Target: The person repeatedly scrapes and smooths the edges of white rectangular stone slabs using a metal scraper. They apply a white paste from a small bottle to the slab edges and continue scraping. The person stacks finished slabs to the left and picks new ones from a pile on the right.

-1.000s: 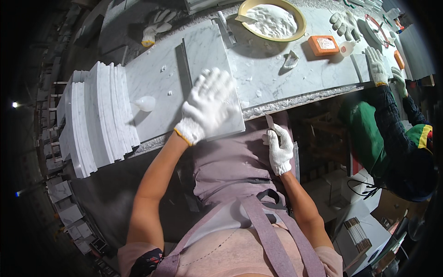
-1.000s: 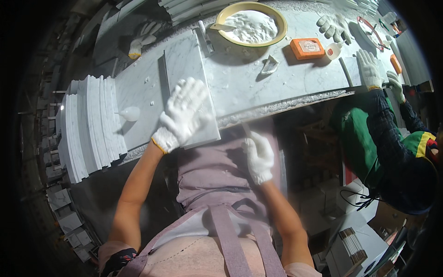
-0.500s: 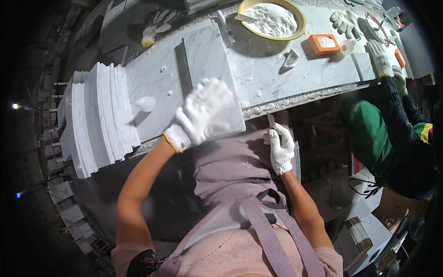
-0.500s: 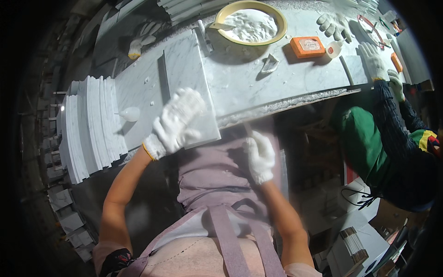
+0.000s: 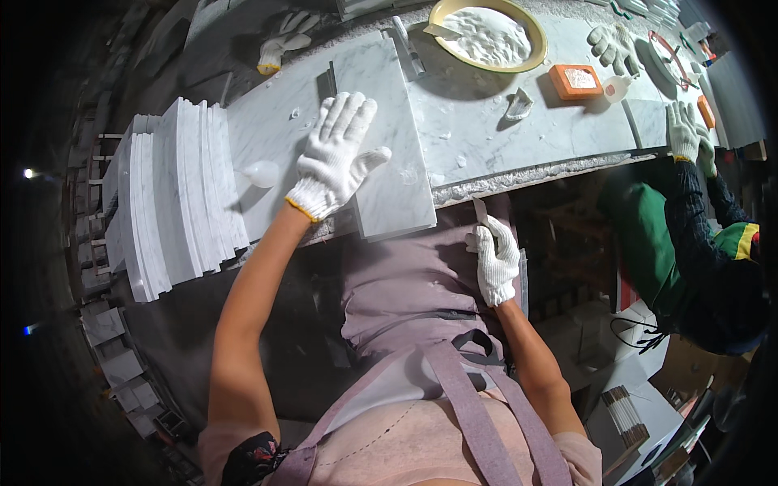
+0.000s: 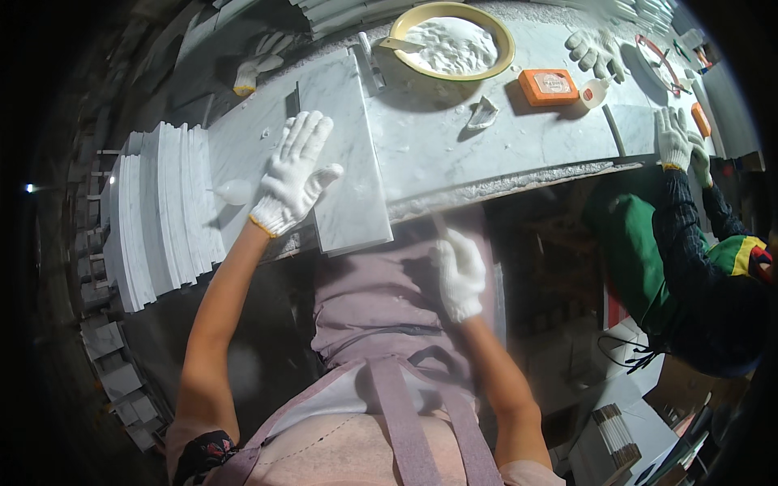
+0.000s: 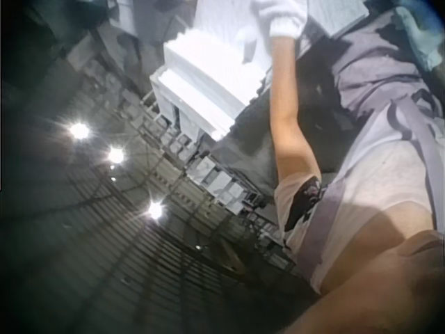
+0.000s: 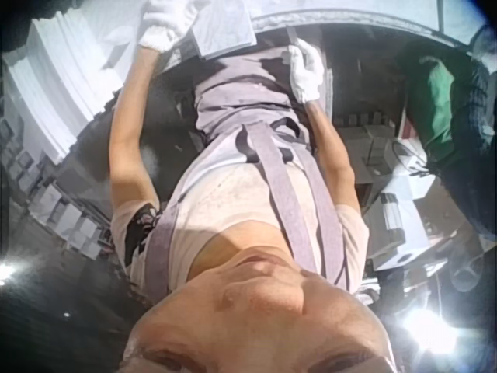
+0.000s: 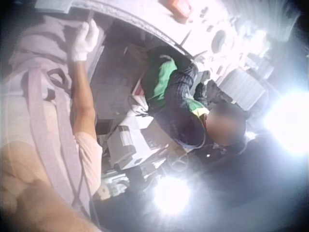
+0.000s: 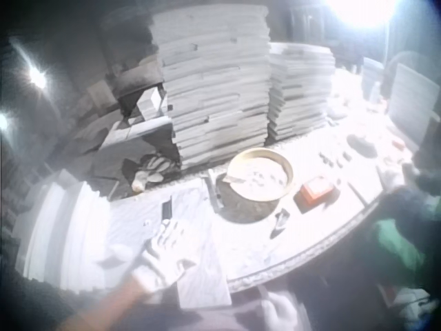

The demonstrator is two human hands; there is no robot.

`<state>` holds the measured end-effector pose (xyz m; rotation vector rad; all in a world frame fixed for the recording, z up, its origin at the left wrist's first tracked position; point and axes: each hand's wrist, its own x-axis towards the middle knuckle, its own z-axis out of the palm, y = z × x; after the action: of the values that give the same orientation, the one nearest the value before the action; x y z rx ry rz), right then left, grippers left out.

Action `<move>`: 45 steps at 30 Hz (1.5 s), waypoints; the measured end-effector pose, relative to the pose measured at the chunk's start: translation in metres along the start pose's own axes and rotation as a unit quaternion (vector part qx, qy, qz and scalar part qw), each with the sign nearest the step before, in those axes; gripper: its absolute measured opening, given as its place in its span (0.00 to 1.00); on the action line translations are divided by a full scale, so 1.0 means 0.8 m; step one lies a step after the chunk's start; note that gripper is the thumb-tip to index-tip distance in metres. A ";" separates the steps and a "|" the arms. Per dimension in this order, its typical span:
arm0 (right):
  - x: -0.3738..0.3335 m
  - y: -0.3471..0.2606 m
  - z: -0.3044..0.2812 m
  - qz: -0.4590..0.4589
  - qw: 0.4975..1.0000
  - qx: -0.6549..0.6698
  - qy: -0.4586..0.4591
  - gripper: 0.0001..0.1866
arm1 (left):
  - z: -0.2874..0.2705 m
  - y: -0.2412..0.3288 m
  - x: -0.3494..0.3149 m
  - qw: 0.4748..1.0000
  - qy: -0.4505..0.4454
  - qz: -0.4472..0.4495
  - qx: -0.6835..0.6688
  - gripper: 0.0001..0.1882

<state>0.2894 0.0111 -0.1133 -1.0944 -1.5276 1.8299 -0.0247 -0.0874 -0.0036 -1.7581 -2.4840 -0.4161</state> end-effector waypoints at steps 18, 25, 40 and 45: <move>0.003 -0.127 -0.029 0.098 0.993 0.060 0.003 0.24 | -0.013 0.109 -0.016 0.965 -0.206 0.154 -0.041 0.30; 0.004 -0.157 -0.008 0.144 0.976 0.138 -0.083 0.33 | -0.048 0.173 -0.097 0.920 -0.080 0.167 -0.346 0.24; -0.029 -0.186 0.023 0.105 0.970 0.000 -0.221 0.31 | -0.071 0.186 -0.061 0.704 -0.128 -0.395 -0.576 0.16; -0.019 -0.180 0.003 0.068 0.936 -0.186 -0.292 0.26 | -0.080 0.175 -0.071 0.720 -0.270 -0.399 -0.499 0.13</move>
<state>0.2802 0.0310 0.0296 -0.8617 -2.2632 2.1396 0.1197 -0.1128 0.0707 -0.7231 -3.7911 -1.8162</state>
